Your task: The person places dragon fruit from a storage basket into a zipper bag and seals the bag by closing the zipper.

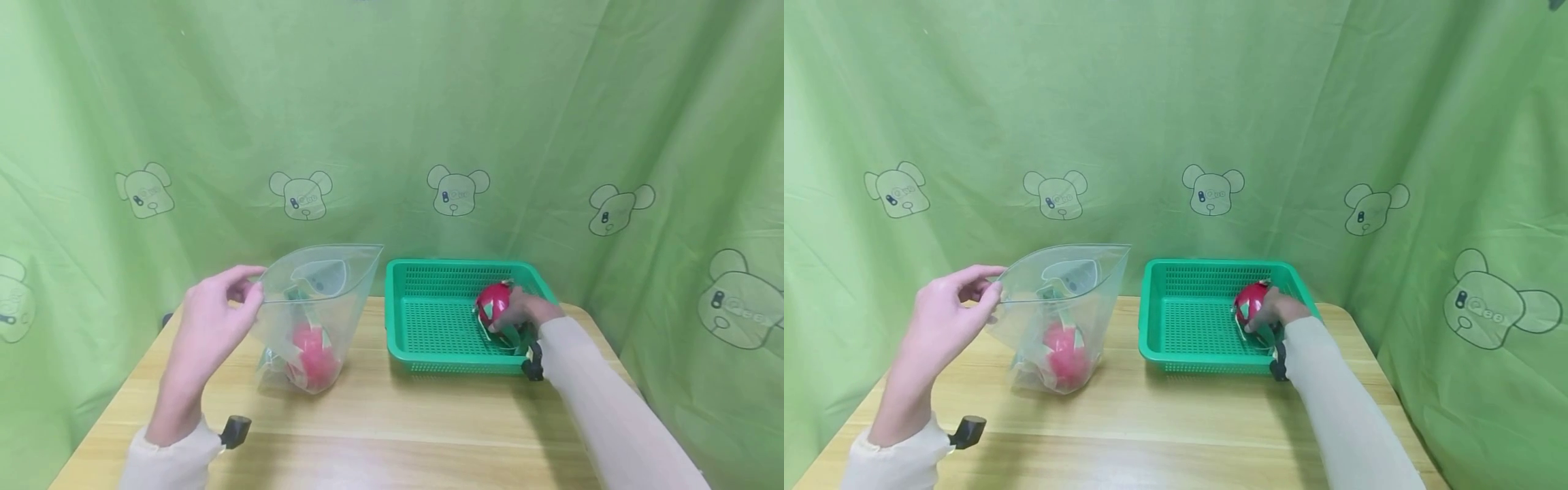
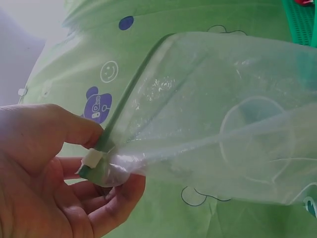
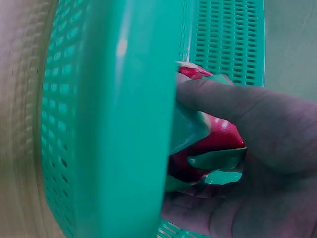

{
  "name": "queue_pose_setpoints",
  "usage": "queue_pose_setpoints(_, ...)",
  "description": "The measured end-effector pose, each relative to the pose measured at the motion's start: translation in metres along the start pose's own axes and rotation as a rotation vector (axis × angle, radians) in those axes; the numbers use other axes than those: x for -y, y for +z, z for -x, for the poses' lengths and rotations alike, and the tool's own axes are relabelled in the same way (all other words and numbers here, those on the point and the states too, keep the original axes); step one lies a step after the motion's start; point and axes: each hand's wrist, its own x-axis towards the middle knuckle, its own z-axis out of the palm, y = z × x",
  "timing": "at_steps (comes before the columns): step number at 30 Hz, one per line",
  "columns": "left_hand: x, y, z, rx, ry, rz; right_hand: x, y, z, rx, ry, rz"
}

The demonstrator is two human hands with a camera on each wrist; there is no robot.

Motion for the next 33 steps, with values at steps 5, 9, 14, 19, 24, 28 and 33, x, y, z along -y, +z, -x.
queue_pose_setpoints(5, -0.002, 0.003, -0.007, 0.028, 0.004, -0.016, 0.001, 0.0, 0.003, 0.011, 0.009, -0.011)
queue_pose_setpoints(9, -0.003, 0.005, -0.01, 0.013, 0.012, -0.056, 0.002, 0.001, 0.004, 0.03, -0.01, -0.061)
queue_pose_setpoints(14, -0.005, 0.008, -0.011, -0.051, 0.03, -0.083, 0.002, 0.004, 0.002, 0.024, -0.092, -0.086)
queue_pose_setpoints(19, -0.003, 0.012, -0.013, -0.155, 0.079, -0.091, 0.0, 0.006, -0.002, 0.013, -0.127, -0.101)
queue_pose_setpoints(24, 0.0, 0.018, -0.016, -0.257, 0.128, -0.097, -0.004, 0.006, -0.006, -0.035, -0.147, -0.067)
queue_pose_setpoints(28, 0.001, 0.02, -0.016, -0.254, 0.136, -0.085, -0.008, 0.006, -0.01, -0.079, -0.166, -0.049)
queue_pose_setpoints(33, -0.001, 0.02, -0.015, -0.21, 0.117, -0.07, -0.011, 0.006, -0.011, -0.108, -0.181, -0.06)
